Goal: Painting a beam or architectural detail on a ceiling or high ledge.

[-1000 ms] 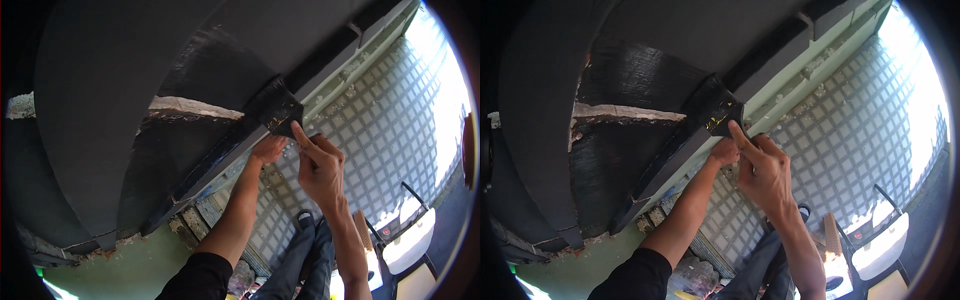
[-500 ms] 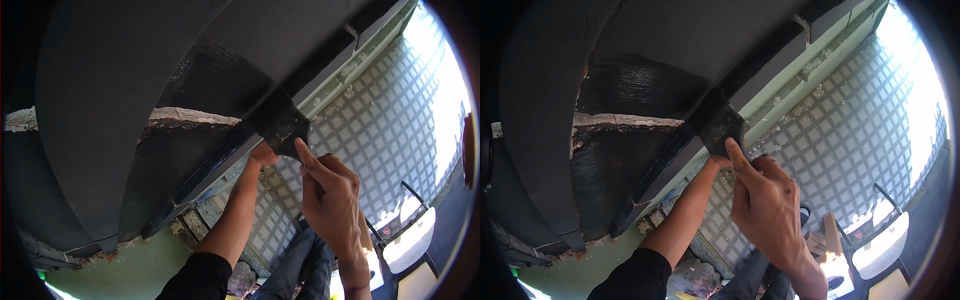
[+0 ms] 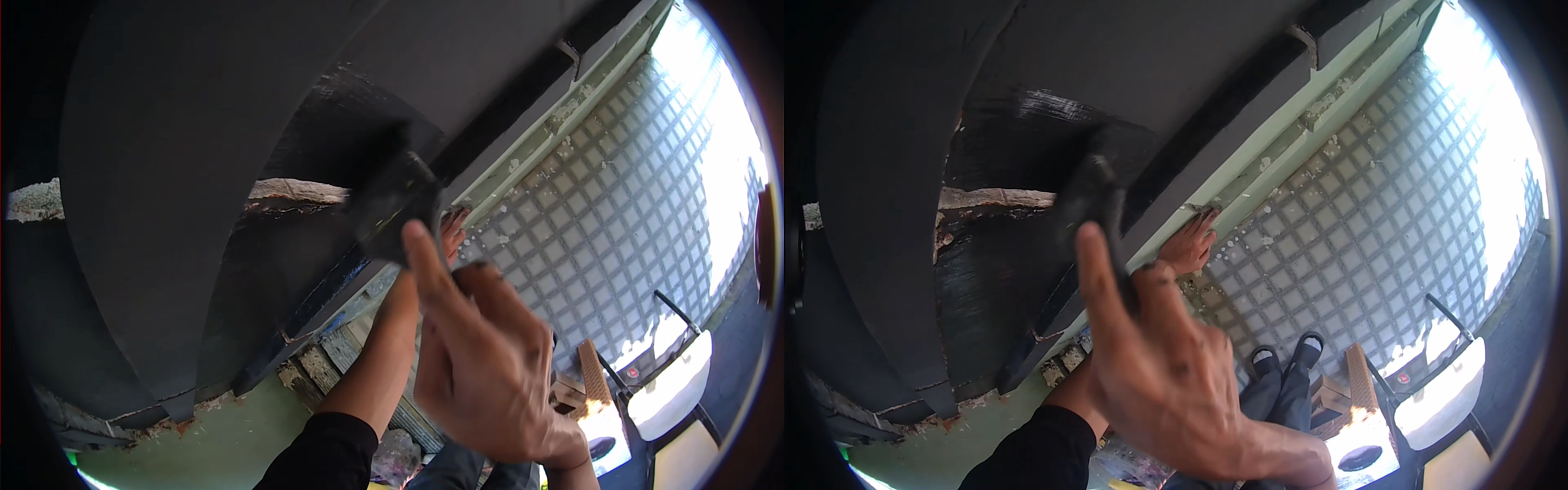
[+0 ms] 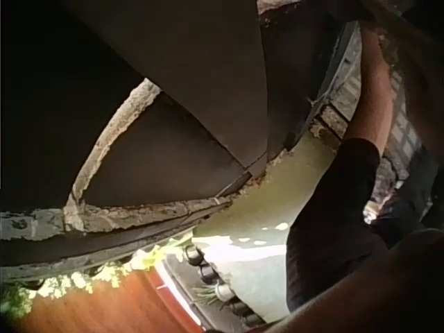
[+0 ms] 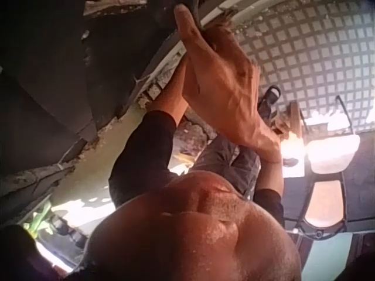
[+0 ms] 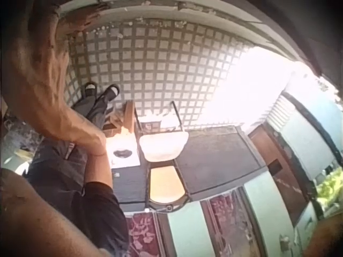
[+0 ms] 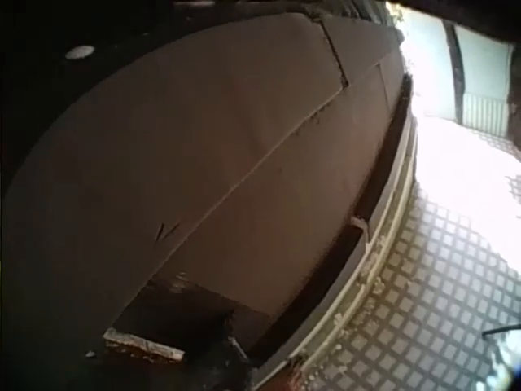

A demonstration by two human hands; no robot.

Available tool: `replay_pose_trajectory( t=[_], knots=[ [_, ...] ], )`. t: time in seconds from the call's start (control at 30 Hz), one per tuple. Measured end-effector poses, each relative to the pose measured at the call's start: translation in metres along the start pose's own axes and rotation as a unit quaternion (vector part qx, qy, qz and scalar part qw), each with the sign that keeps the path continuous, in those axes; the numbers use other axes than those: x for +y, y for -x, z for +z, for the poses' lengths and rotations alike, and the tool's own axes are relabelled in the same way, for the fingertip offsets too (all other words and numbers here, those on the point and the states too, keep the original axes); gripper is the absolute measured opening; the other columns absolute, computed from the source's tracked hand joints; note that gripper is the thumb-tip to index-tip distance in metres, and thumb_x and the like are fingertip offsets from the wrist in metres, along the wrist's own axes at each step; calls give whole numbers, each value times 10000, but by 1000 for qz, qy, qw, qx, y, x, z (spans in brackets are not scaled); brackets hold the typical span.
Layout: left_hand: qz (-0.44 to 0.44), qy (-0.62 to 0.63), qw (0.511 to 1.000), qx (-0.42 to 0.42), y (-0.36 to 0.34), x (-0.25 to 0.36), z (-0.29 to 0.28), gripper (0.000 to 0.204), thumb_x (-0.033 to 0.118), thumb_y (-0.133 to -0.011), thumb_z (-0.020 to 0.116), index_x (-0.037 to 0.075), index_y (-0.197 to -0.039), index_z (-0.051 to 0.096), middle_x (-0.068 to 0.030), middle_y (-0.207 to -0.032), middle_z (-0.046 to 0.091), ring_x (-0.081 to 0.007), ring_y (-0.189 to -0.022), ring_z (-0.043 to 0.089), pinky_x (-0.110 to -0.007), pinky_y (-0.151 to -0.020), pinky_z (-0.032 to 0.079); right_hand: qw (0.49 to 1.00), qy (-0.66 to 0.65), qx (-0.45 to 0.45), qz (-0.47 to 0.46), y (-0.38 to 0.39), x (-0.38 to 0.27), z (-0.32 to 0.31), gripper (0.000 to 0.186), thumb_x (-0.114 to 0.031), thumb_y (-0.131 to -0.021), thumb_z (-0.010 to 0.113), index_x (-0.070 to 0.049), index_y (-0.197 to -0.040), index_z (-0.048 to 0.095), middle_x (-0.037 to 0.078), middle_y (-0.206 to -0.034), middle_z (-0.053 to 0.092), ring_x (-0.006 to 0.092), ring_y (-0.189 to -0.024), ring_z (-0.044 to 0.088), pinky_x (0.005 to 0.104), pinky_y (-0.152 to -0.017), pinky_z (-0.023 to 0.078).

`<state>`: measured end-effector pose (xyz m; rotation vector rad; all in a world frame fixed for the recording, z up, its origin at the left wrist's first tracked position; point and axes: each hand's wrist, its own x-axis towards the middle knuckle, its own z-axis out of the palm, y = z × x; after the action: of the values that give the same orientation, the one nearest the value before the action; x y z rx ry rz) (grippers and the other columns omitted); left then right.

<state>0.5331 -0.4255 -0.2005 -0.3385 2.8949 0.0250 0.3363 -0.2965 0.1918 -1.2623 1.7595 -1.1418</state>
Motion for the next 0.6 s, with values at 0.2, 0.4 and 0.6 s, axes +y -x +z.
replay_pose_trajectory(
  t=[0.2, 0.4, 0.6],
  knots=[
    [-65, 1, 998, 3, 20, -16, 1, 559, 358, -959, 505, 74, -1438, 456, -127, -1600, 307, -280, -1462, 321, -427, -1195, 288, 999, 21, 11, 43, 5, 12, 6, 531, 113, -810, 572, -6, -1324, 630, 134, -725, 582, 246, -602, 588, 383, -583, 476],
    [-118, 306, 942, 77, 13, -8, 14, 605, 436, -1007, 443, 126, -1523, 388, -74, -1582, 362, -238, -1457, 327, -418, -1190, 295, 999, 42, 27, -6, -14, 8, 23, 467, 96, -829, 593, 5, -1283, 655, 133, -710, 596, 239, -610, 594, 366, -623, 483],
    [-59, -1, 996, -72, 15, -11, 17, 622, 371, -967, 492, 152, -1537, 373, -76, -1602, 333, -303, -1470, 297, -489, -1209, 247, 998, 42, 38, 38, 10, 16, 5, 468, 106, -816, 596, -21, -1257, 684, 104, -702, 588, 198, -607, 603, 354, -617, 485]
  ],
)
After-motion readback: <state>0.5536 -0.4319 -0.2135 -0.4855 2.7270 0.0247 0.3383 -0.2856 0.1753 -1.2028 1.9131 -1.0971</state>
